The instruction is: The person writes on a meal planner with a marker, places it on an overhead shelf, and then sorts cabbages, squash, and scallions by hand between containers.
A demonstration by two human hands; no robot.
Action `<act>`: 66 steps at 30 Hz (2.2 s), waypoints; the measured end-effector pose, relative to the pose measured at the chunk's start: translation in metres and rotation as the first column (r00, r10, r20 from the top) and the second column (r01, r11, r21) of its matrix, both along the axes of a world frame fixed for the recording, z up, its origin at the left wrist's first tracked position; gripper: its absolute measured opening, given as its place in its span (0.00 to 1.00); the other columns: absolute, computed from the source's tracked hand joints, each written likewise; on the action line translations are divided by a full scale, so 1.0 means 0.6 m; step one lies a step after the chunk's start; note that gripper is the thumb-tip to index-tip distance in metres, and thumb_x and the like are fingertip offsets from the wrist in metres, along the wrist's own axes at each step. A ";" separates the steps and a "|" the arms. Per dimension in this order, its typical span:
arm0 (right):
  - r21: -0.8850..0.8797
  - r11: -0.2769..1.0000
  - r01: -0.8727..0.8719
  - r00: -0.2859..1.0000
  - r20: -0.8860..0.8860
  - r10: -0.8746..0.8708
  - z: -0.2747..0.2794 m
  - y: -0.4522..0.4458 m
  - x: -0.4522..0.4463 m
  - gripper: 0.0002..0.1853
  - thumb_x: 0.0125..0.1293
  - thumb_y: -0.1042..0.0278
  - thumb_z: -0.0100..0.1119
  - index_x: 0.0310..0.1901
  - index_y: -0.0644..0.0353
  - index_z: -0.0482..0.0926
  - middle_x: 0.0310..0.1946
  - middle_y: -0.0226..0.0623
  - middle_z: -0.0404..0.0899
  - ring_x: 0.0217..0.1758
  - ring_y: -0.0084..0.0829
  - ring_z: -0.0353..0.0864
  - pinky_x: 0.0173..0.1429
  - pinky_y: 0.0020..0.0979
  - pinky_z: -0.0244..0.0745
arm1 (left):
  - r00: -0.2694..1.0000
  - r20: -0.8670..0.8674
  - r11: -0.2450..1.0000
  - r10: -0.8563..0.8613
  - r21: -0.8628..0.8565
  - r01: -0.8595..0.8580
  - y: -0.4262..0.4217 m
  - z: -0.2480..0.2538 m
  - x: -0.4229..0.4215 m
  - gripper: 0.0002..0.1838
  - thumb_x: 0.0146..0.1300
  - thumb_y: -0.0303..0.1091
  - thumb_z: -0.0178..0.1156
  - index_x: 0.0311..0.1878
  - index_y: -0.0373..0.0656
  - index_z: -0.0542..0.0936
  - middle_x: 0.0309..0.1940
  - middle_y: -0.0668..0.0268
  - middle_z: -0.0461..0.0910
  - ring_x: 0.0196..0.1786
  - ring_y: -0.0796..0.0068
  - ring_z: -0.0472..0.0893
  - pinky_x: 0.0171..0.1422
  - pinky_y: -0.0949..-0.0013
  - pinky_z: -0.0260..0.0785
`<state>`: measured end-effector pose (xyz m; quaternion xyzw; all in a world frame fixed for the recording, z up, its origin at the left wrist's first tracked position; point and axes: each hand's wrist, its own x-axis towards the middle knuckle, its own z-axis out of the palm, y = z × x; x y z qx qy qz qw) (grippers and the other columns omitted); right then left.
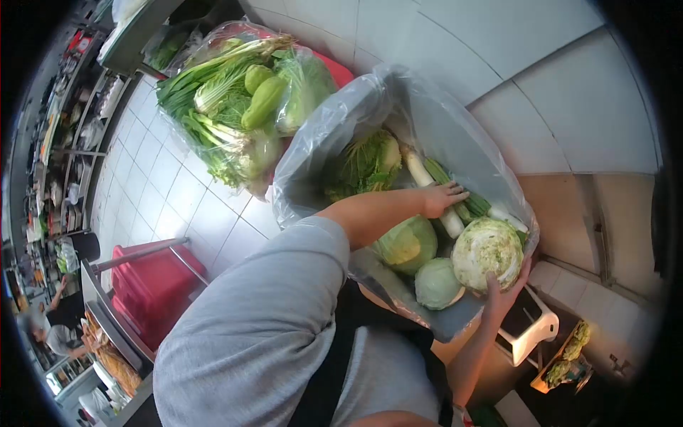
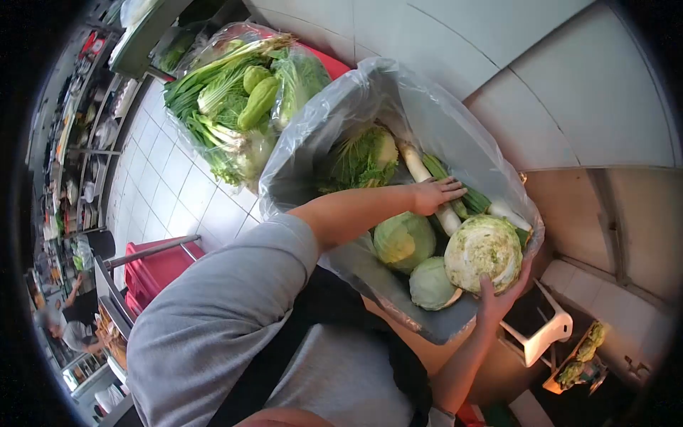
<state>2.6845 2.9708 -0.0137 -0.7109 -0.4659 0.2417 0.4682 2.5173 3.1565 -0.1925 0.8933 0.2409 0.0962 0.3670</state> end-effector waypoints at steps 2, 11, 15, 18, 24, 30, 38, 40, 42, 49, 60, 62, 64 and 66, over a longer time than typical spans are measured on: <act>-0.003 1.000 0.017 1.000 0.002 -0.017 -0.011 -0.008 0.003 0.46 0.45 0.76 0.62 0.69 0.60 0.53 0.68 0.45 0.52 0.70 0.41 0.53 0.72 0.41 0.47 | 0.997 0.005 0.994 0.072 -0.085 -0.072 -0.019 0.060 -0.018 0.38 0.65 0.38 0.51 0.74 0.48 0.44 0.72 0.50 0.47 0.74 0.47 0.47 0.75 0.55 0.46; 0.154 0.986 0.059 0.984 -0.174 -0.032 -0.052 -0.014 0.017 0.42 0.49 0.77 0.62 0.68 0.59 0.57 0.66 0.42 0.57 0.67 0.39 0.59 0.69 0.39 0.58 | 0.781 0.567 0.925 0.261 0.085 -0.371 -0.178 0.057 0.099 0.30 0.73 0.45 0.37 0.70 0.34 0.51 0.72 0.47 0.44 0.75 0.51 0.42 0.77 0.61 0.34; 0.104 0.988 0.116 0.992 -0.056 -0.111 -0.038 -0.035 -0.037 0.39 0.50 0.74 0.62 0.67 0.62 0.59 0.64 0.43 0.60 0.67 0.38 0.59 0.69 0.37 0.57 | 0.732 0.383 0.603 0.563 -0.796 -0.048 -0.163 0.181 0.010 0.36 0.71 0.56 0.35 0.71 0.36 0.52 0.69 0.56 0.53 0.72 0.65 0.51 0.75 0.66 0.40; 0.045 0.988 0.147 0.989 -0.029 -0.145 0.025 -0.052 -0.112 0.40 0.49 0.73 0.64 0.66 0.64 0.60 0.62 0.44 0.61 0.66 0.38 0.60 0.70 0.38 0.54 | 0.757 0.348 0.549 0.553 -0.836 -0.017 -0.180 0.233 -0.055 0.37 0.70 0.56 0.36 0.70 0.33 0.52 0.71 0.50 0.46 0.74 0.57 0.45 0.75 0.62 0.39; -0.040 0.975 0.218 0.976 -0.010 -0.218 0.106 -0.152 -0.124 0.39 0.47 0.75 0.63 0.65 0.65 0.62 0.59 0.46 0.63 0.64 0.38 0.62 0.69 0.37 0.56 | 0.826 0.361 0.430 0.432 -0.888 0.163 -0.286 0.275 -0.077 0.39 0.71 0.56 0.34 0.72 0.35 0.42 0.72 0.51 0.37 0.75 0.57 0.38 0.76 0.62 0.33; -0.063 0.989 0.134 0.870 0.485 -0.088 0.166 -0.154 -0.092 0.35 0.46 0.74 0.65 0.61 0.61 0.70 0.61 0.49 0.61 0.65 0.43 0.63 0.67 0.39 0.59 | 0.780 0.460 0.380 0.424 -0.872 0.308 -0.299 0.274 -0.017 0.39 0.71 0.54 0.35 0.73 0.36 0.40 0.72 0.52 0.37 0.75 0.58 0.37 0.76 0.62 0.32; 0.102 0.986 -0.129 0.874 0.482 0.064 0.104 -0.044 -0.005 0.33 0.52 0.69 0.64 0.62 0.60 0.67 0.65 0.49 0.58 0.67 0.45 0.61 0.68 0.40 0.58 | 0.771 0.475 0.801 0.424 -0.594 -0.075 -0.215 0.293 0.005 0.42 0.67 0.51 0.45 0.72 0.33 0.41 0.70 0.39 0.36 0.73 0.44 0.41 0.75 0.58 0.38; 0.029 0.989 -0.147 0.874 0.472 0.116 0.050 -0.033 0.016 0.33 0.54 0.69 0.63 0.64 0.60 0.65 0.66 0.49 0.57 0.68 0.46 0.59 0.69 0.41 0.56 | 0.818 0.396 0.817 0.417 -0.557 -0.147 -0.214 0.264 0.004 0.43 0.66 0.53 0.46 0.72 0.32 0.41 0.70 0.37 0.34 0.74 0.42 0.39 0.75 0.57 0.40; -0.112 0.986 -0.124 0.846 0.508 0.164 0.013 -0.029 0.018 0.33 0.57 0.69 0.61 0.66 0.53 0.63 0.68 0.50 0.53 0.70 0.50 0.55 0.71 0.41 0.53 | 0.873 0.324 0.841 0.364 -0.517 -0.158 -0.210 0.227 0.006 0.40 0.68 0.51 0.44 0.72 0.34 0.41 0.71 0.40 0.30 0.75 0.48 0.35 0.75 0.58 0.38; -0.138 0.990 -0.025 0.538 0.833 0.130 0.034 -0.001 -0.060 0.32 0.58 0.58 0.60 0.66 0.43 0.65 0.71 0.48 0.48 0.72 0.56 0.47 0.70 0.57 0.45 | 0.911 0.258 0.816 0.322 -0.564 -0.128 -0.187 0.182 -0.005 0.43 0.66 0.59 0.43 0.73 0.37 0.43 0.72 0.41 0.30 0.75 0.48 0.37 0.75 0.61 0.40; -0.121 0.993 -0.003 0.476 0.873 0.108 0.019 0.011 -0.063 0.38 0.54 0.48 0.61 0.68 0.38 0.61 0.71 0.47 0.47 0.73 0.57 0.44 0.67 0.63 0.46 | 0.860 0.314 0.202 0.402 -0.947 0.252 -0.143 0.196 -0.051 0.44 0.65 0.69 0.34 0.71 0.41 0.54 0.71 0.59 0.53 0.74 0.63 0.50 0.74 0.58 0.42; -0.164 0.980 0.110 0.479 0.873 0.093 0.026 0.007 -0.064 0.39 0.56 0.47 0.61 0.69 0.41 0.59 0.71 0.49 0.47 0.72 0.59 0.44 0.67 0.60 0.48 | 0.886 0.213 0.229 0.413 -0.965 0.125 -0.139 0.257 -0.073 0.44 0.64 0.71 0.32 0.72 0.45 0.54 0.73 0.60 0.49 0.75 0.60 0.45 0.74 0.54 0.39; -0.132 0.986 0.103 0.481 0.874 0.067 0.030 0.007 -0.063 0.39 0.56 0.48 0.62 0.69 0.42 0.58 0.70 0.50 0.48 0.72 0.59 0.45 0.69 0.57 0.48 | 0.882 0.116 0.227 0.456 -0.974 0.010 -0.137 0.233 -0.063 0.45 0.63 0.72 0.34 0.71 0.45 0.55 0.72 0.61 0.50 0.74 0.59 0.46 0.73 0.54 0.44; -0.118 0.988 0.104 0.474 0.879 0.055 0.037 0.006 -0.069 0.39 0.56 0.48 0.62 0.68 0.45 0.59 0.69 0.57 0.50 0.71 0.61 0.47 0.68 0.58 0.48 | 0.862 0.109 0.217 0.495 -0.976 -0.001 -0.139 0.223 -0.058 0.44 0.63 0.72 0.34 0.71 0.45 0.57 0.71 0.60 0.53 0.73 0.60 0.50 0.71 0.54 0.47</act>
